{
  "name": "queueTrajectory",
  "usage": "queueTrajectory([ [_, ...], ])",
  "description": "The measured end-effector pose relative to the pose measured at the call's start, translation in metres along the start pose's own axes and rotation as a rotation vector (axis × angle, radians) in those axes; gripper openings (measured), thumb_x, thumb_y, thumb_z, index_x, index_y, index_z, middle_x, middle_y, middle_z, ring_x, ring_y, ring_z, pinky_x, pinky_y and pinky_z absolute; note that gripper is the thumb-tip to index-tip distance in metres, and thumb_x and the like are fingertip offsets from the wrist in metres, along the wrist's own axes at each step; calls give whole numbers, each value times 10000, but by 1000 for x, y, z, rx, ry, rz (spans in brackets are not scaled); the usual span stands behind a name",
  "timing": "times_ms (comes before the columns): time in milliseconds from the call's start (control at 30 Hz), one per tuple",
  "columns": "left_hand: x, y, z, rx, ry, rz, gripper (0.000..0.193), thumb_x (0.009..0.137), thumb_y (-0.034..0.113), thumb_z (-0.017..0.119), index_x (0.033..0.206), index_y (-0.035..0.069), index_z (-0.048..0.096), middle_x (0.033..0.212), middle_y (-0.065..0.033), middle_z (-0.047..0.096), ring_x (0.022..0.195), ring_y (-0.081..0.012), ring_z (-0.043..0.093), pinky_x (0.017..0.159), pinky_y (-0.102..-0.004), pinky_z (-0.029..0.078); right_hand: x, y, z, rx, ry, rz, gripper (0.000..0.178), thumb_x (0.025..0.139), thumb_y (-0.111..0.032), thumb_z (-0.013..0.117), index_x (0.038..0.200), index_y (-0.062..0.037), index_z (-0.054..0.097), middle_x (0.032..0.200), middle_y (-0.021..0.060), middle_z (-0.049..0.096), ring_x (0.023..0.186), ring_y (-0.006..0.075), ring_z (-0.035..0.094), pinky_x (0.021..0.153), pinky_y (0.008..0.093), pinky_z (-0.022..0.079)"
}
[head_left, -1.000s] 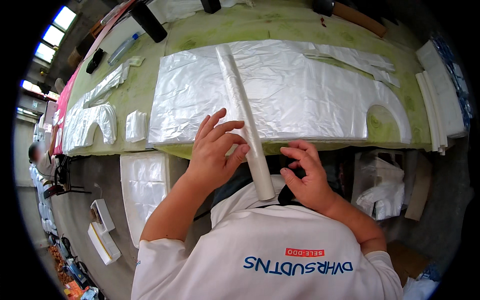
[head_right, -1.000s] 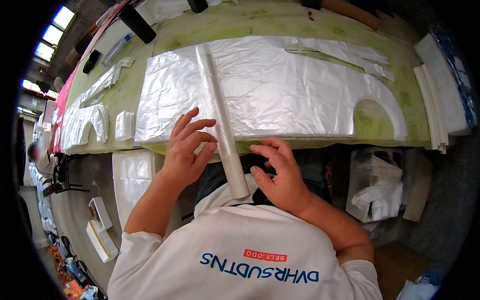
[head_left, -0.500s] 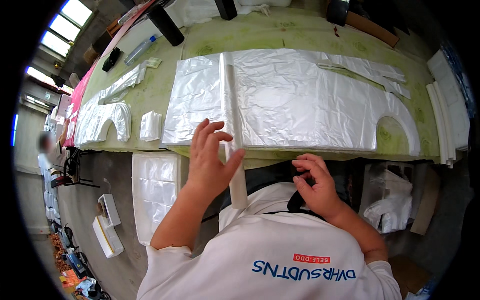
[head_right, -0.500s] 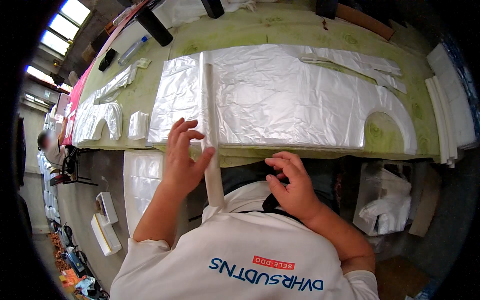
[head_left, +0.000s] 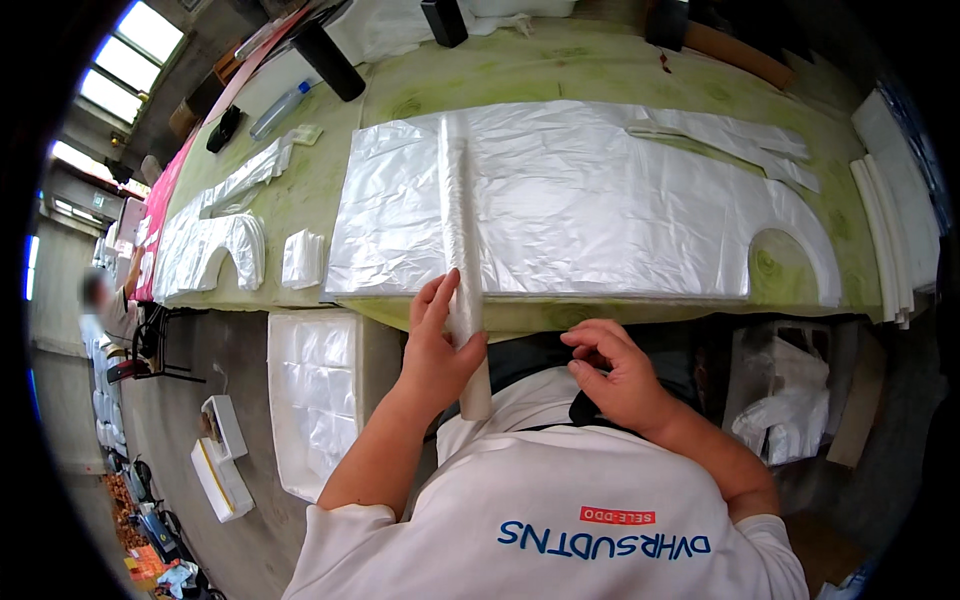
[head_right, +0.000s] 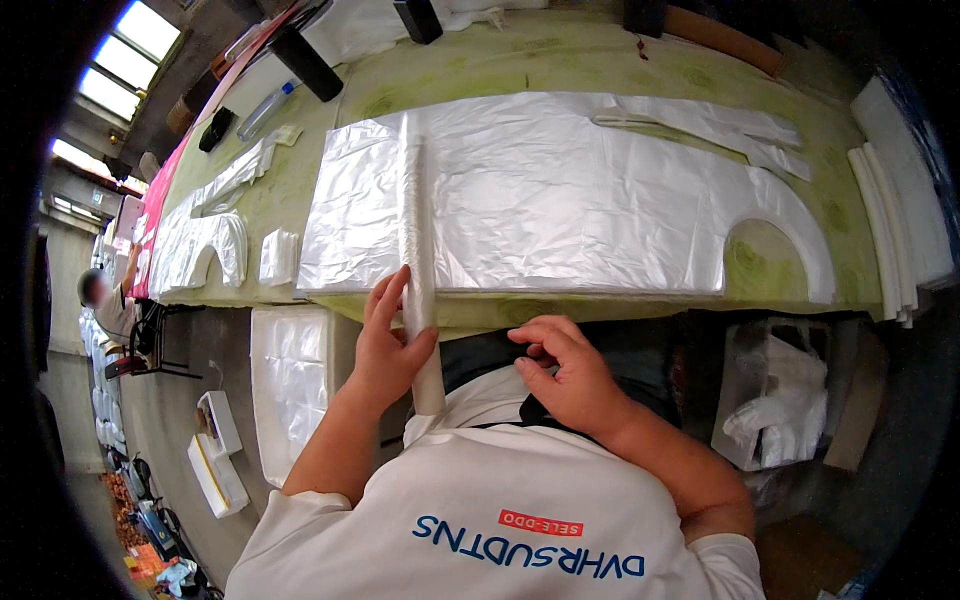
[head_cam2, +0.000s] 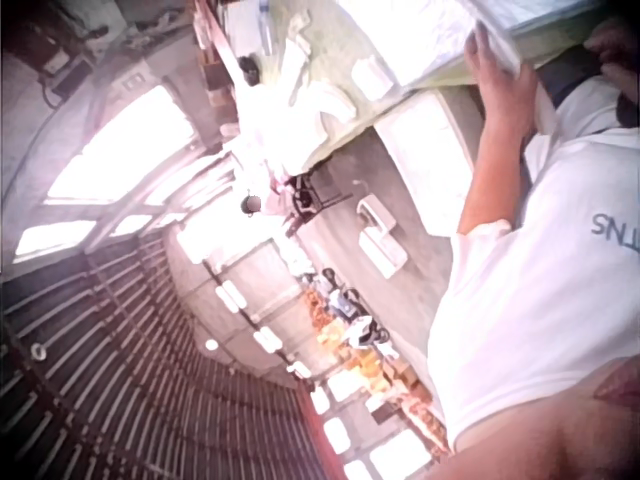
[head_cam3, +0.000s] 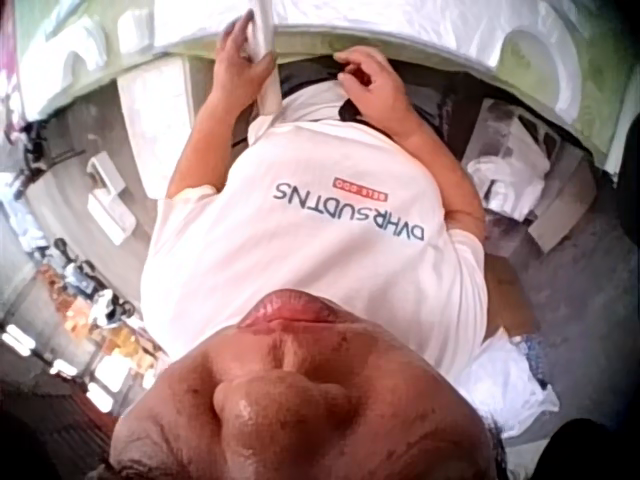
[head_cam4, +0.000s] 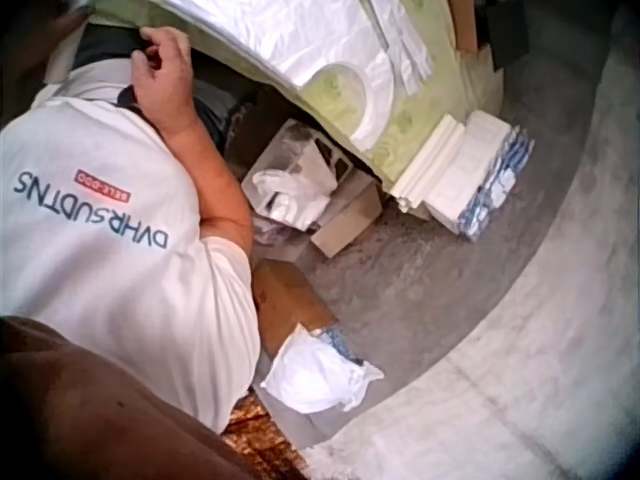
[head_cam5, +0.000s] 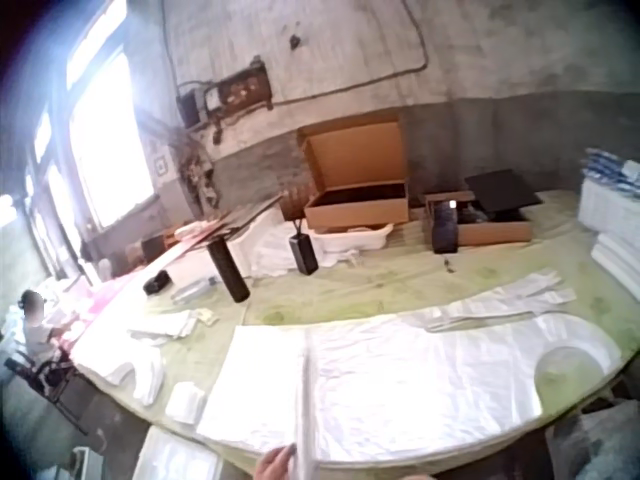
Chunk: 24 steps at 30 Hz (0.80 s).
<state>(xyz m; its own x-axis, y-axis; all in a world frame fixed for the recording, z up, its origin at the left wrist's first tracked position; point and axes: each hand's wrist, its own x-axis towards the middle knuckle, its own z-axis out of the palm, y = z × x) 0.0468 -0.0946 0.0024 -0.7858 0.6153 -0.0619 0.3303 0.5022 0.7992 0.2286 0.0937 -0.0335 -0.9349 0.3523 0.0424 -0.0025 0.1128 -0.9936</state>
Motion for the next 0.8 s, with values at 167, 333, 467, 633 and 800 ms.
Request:
queueTrajectory([
  [167, 29, 16, 23, -102, -39, 70, 759, 848, 16, 702, 1544, 91, 411, 1494, -126, 408, 1215, -237, 545, 947, -324, 529, -1, -5, -1, -8, 13, 2, 337, 912, -12, 680, 1246, -41, 640, 1211, 88, 563, 966, 158, 593, 848, 276, 526],
  [333, 36, 14, 40, -127, 51, 142, 583, 897, 14, 671, 1461, 71, 537, 1389, -127, 456, 1209, -216, 526, 1066, -329, 436, -2, -4, -7, -7, 34, -5, 334, 911, -7, 678, 1241, -32, 639, 1208, 94, 565, 951, 154, 594, 837, 276, 528],
  [467, 27, -13, 36, -156, 63, 90, 563, 921, 72, 692, 1460, 87, 532, 1379, -139, 426, 1243, -252, 485, 1025, -361, 475, -4, 6, -9, 43, 68, 4, 333, 908, 6, 675, 1237, -28, 639, 1199, 90, 570, 942, 148, 598, 830, 276, 530],
  [633, 8, 5, 36, -32, -9, 85, 689, 944, 142, 698, 1560, 125, 388, 1370, -155, 425, 1229, -253, 483, 1051, -364, 428, 0, 9, -8, 80, 26, 6, 329, 915, -4, 673, 1242, -30, 641, 1189, 82, 570, 940, 140, 597, 830, 272, 527],
  [800, 9, 6, 39, -491, -100, -144, 708, 969, 86, 630, 1596, 153, 308, 1340, -138, 467, 1140, -241, 580, 952, -390, 524, 1, 3, -7, 88, -7, 56, 334, 923, -11, 671, 1255, -27, 631, 1215, 80, 572, 954, 129, 599, 847, 274, 527],
])
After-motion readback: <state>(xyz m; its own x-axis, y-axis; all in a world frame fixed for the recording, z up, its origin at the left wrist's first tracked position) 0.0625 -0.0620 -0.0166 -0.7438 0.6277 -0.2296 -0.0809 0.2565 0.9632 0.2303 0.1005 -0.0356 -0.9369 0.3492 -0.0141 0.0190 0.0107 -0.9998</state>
